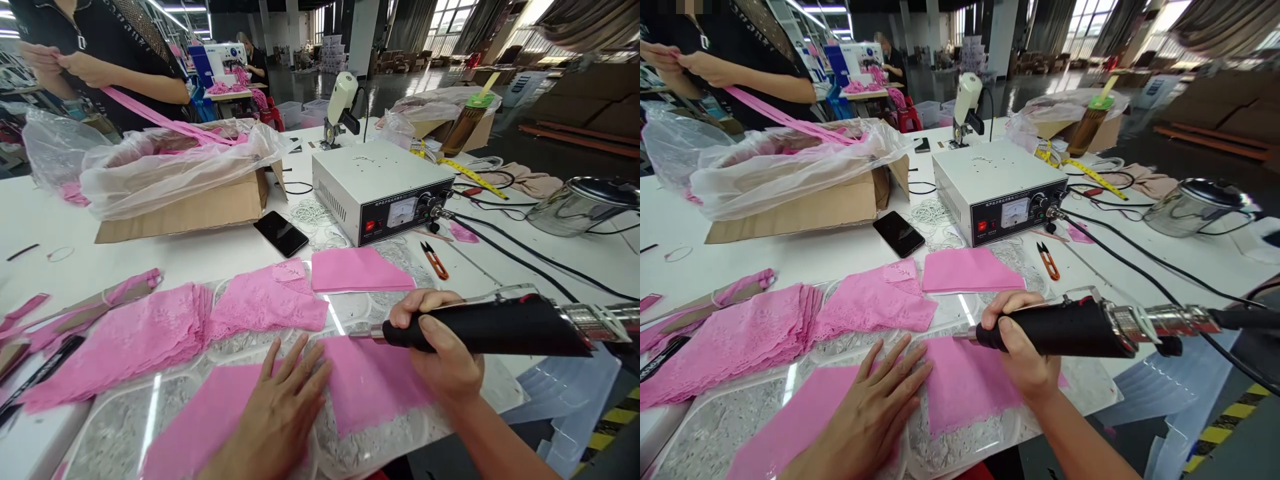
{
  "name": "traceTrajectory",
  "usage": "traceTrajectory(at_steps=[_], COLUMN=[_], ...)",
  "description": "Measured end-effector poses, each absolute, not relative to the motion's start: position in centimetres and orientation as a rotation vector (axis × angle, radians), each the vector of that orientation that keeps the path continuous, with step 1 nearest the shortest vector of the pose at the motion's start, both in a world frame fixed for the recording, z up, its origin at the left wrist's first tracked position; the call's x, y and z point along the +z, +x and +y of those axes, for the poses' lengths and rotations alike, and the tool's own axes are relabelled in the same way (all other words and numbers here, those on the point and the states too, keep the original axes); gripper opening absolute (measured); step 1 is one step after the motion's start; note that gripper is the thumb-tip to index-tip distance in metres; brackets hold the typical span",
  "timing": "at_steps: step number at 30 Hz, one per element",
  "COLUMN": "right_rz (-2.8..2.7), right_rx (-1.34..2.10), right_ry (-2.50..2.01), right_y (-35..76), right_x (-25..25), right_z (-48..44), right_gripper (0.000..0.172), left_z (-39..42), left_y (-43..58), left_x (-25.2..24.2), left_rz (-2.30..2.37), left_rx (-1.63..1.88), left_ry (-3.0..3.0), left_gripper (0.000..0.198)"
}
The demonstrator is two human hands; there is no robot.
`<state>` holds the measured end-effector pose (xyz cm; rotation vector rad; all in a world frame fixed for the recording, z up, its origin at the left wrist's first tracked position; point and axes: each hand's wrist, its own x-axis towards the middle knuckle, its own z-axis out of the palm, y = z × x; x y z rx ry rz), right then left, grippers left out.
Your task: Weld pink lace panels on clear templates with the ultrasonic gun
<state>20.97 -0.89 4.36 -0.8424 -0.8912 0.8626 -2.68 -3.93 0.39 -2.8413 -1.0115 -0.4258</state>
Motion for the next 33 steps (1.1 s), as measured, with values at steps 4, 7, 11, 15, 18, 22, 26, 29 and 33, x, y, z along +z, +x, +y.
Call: traceTrajectory(at_steps=[4, 7, 11, 15, 18, 22, 26, 29, 33], right_rz=[-0.859, -0.764, -0.671, -0.712, -0.745, -0.741, -0.75, -0.794, -0.792], right_rx=[0.817, 0.7, 0.643, 0.685, 0.724, 0.749, 0.73, 0.714, 0.702], right_ry=[-0.835, -0.815, -0.833, -0.843, -0.846, -0.86, -0.85, -0.827, -0.833], right_y=[22.0, 23.9, 25.5, 25.0, 24.3, 24.1, 24.3, 24.3, 24.6], right_x=[4.6, 4.7, 4.6, 4.3, 4.1, 3.8, 3.6, 3.5, 3.8], right_z=[-0.4, -0.3, -0.8, -1.3, -1.3, -1.1, -1.1, -1.0, -0.8], right_gripper=[0.01, 0.006, 0.005, 0.006, 0.006, 0.007, 0.008, 0.008, 0.007], left_z=[-3.6, -3.4, -3.3, -3.3, -3.2, -3.1, -3.2, -3.5, -3.4], left_y=[-2.7, -2.7, -2.9, -3.0, -2.9, -2.8, -2.9, -3.1, -3.4], left_x=[0.4, 0.1, -0.8, -0.7, 0.0, 0.6, 0.2, -0.4, -1.1], left_rz=[-0.951, -0.919, -0.92, -0.905, -0.892, -0.881, -0.888, -0.92, -0.916], left_rx=[-0.486, -0.56, -0.598, -0.561, -0.536, -0.522, -0.516, -0.492, -0.5], left_ry=[-2.798, -2.778, -2.773, -2.777, -2.773, -2.78, -2.783, -2.786, -2.787], left_gripper=[0.04, 0.039, 0.039, 0.038, 0.037, 0.036, 0.037, 0.041, 0.044])
